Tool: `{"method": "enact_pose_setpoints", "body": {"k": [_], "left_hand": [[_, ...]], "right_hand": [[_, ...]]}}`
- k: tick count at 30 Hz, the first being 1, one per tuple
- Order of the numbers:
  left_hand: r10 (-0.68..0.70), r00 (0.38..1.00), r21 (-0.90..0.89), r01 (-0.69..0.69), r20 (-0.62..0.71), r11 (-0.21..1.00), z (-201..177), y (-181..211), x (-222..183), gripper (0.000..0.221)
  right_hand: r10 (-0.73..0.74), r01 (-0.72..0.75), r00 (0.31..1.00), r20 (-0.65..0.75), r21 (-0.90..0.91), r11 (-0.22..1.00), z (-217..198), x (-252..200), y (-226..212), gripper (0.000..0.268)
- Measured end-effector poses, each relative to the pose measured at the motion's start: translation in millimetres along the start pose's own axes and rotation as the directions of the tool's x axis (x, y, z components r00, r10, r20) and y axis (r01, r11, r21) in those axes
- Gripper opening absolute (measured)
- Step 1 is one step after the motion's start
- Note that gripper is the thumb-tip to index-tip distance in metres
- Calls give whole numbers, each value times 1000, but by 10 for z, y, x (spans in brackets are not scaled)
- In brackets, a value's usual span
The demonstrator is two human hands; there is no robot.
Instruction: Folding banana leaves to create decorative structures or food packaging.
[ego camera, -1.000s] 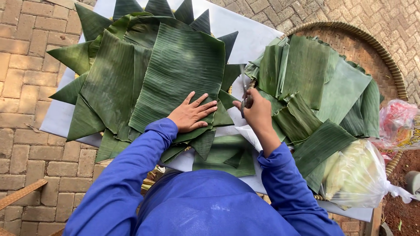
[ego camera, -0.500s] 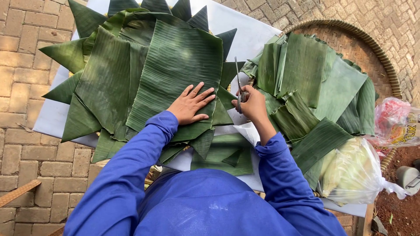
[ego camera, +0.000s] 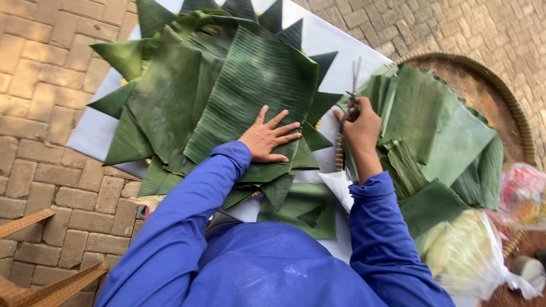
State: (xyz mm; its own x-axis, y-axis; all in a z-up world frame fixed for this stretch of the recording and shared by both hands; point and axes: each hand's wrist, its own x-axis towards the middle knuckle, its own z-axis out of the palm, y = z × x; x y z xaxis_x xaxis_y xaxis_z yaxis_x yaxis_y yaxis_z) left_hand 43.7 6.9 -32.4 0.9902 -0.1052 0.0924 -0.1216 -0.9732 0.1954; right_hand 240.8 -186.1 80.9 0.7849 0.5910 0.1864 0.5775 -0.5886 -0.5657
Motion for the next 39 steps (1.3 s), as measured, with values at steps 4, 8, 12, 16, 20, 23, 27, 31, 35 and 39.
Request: {"method": "enact_pose_setpoints", "body": {"k": [4, 8, 12, 16, 20, 23, 27, 31, 35, 39], "left_hand": [[15, 998, -118, -22, -59, 993, -33, -68, -70, 78], [-247, 929, -149, 212, -275, 966, -533, -206, -340, 67], [-440, 779, -102, 444, -447, 890, -1314, -1087, -1441, 45], [-736, 501, -392, 629, -456, 671, -1242, -2034, -2628, 50], [-866, 349, -650, 759, 359, 37, -1354, -2168, -2983, 89], [-820, 367, -698, 714, 439, -55, -1263, -1917, -2994, 84], [-887, 297, -596, 802, 353, 32, -1302, -1377, -3020, 77], [-950, 289, -580, 797, 118, 170, -893, -1095, -3057, 68], [-871, 423, -507, 710, -248, 489, -590, -1063, -3085, 46], [-874, 428, -574, 666, -229, 476, -802, -1085, -2980, 41]], "right_hand": [[-129, 117, 986, -102, -108, 987, 109, 299, -12, 46], [-157, 158, 986, -62, 6, 987, 53, 239, -367, 46], [-298, 256, 944, 143, 250, 934, 353, -47, -966, 56], [-496, 431, 807, 320, 255, 866, 885, -255, -1234, 59], [-528, 473, 673, 519, 247, 846, 1269, -310, -1248, 58], [-562, 551, 641, 522, 197, 811, 1338, -359, -1251, 59], [-607, 582, 656, 449, 212, 785, 1327, -443, -1405, 59], [-442, 223, 767, 465, 452, 864, 1621, -623, -1922, 54], [-390, 34, 758, 523, 565, 824, 2185, -878, -2420, 46], [-334, 44, 772, 541, 478, 877, 2576, -1081, -2709, 52]]}}
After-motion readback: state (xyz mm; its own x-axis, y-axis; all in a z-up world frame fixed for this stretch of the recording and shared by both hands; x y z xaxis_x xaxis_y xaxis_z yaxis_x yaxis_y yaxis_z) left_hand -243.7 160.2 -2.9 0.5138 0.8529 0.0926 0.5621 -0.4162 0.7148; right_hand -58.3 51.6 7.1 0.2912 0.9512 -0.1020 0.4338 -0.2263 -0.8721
